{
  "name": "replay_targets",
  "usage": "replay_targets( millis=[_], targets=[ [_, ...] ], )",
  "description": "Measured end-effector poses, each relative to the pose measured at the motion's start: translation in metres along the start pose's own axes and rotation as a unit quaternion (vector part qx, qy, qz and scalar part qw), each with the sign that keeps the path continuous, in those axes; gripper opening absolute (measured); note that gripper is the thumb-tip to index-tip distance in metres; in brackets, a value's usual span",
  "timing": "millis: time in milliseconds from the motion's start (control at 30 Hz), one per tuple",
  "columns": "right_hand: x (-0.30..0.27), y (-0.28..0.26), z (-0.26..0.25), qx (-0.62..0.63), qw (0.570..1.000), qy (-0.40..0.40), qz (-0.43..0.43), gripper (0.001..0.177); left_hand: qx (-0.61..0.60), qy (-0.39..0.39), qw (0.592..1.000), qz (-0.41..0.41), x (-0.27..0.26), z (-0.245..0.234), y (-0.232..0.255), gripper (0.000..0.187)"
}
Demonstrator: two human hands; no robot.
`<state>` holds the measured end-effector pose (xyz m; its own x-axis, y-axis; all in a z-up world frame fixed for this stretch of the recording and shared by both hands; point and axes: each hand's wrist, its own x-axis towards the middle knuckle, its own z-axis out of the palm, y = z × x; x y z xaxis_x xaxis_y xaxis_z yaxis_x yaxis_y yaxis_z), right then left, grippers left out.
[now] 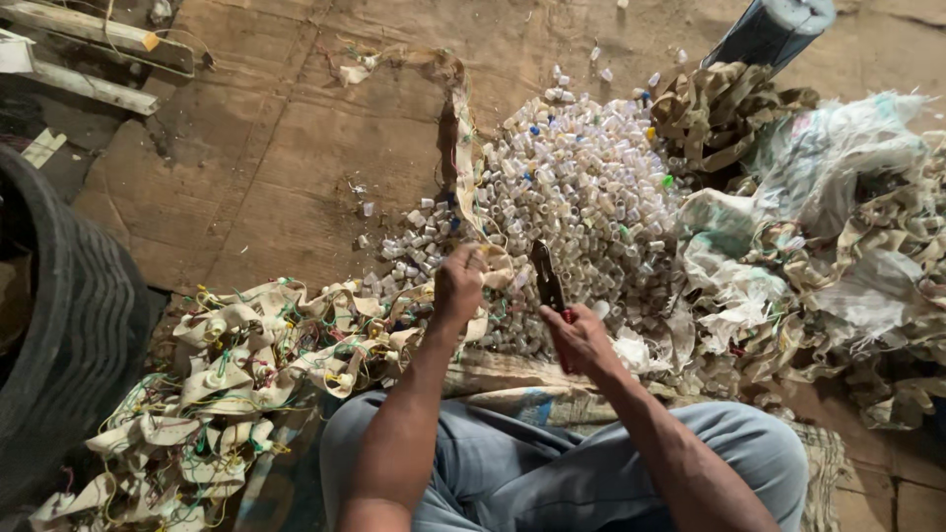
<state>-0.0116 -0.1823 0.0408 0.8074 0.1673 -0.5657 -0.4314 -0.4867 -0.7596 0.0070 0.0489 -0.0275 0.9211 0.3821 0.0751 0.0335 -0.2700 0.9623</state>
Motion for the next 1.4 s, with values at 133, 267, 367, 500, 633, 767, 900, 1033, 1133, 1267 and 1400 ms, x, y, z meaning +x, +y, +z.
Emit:
replay_targets(
  millis=[133, 267, 367, 500, 633, 767, 900, 1033, 1133, 1267, 1400],
  targets=[
    [-0.007, -0.013, -0.005, -0.045, 0.999, 0.001, 0.015, 0.036, -0.226, -0.023, 0.963, -0.143, 0.017, -0.001, -0.015, 0.022],
    [-0.009, -0.009, -0.003, 0.029, 0.999, -0.025, 0.013, 0.03, -0.356, -0.029, 0.921, -0.155, 0.017, -0.006, -0.02, 0.02],
    [-0.001, -0.002, -0.009, 0.034, 0.999, -0.018, 0.023, 0.032, -0.423, -0.054, 0.888, -0.174, 0.015, -0.012, -0.011, 0.019],
    [0.012, 0.011, -0.012, -0.004, 1.0, 0.022, 0.005, 0.035, -0.325, -0.119, 0.918, -0.192, 0.006, -0.025, 0.009, 0.029],
    [0.019, 0.013, -0.01, 0.005, 1.0, 0.024, -0.015, 0.034, -0.099, -0.172, 0.954, -0.227, -0.007, -0.025, 0.027, 0.049],
    [0.019, 0.012, -0.009, -0.039, 0.998, 0.021, 0.051, 0.036, -0.001, -0.065, 0.966, -0.251, -0.016, -0.013, 0.031, 0.025],
    [0.023, 0.013, -0.007, -0.058, 0.996, 0.013, 0.064, 0.035, 0.132, 0.004, 0.987, -0.088, -0.015, -0.005, 0.022, 0.024],
    [0.029, 0.021, -0.004, -0.065, 0.998, 0.004, 0.021, 0.037, 0.235, -0.084, 0.968, -0.034, -0.016, 0.002, 0.007, 0.025],
    [0.034, 0.025, -0.002, -0.083, 0.996, 0.016, 0.04, 0.034, 0.29, -0.119, 0.949, -0.022, -0.02, 0.012, -0.002, 0.021],
    [0.039, 0.024, -0.003, -0.126, 0.99, 0.001, 0.066, 0.035, 0.338, -0.158, 0.927, -0.037, -0.022, 0.024, -0.012, 0.018],
    [0.039, 0.02, -0.003, -0.248, 0.965, 0.064, -0.046, 0.04, 0.301, -0.07, 0.947, 0.087, -0.021, 0.025, -0.01, 0.014]
  ],
)
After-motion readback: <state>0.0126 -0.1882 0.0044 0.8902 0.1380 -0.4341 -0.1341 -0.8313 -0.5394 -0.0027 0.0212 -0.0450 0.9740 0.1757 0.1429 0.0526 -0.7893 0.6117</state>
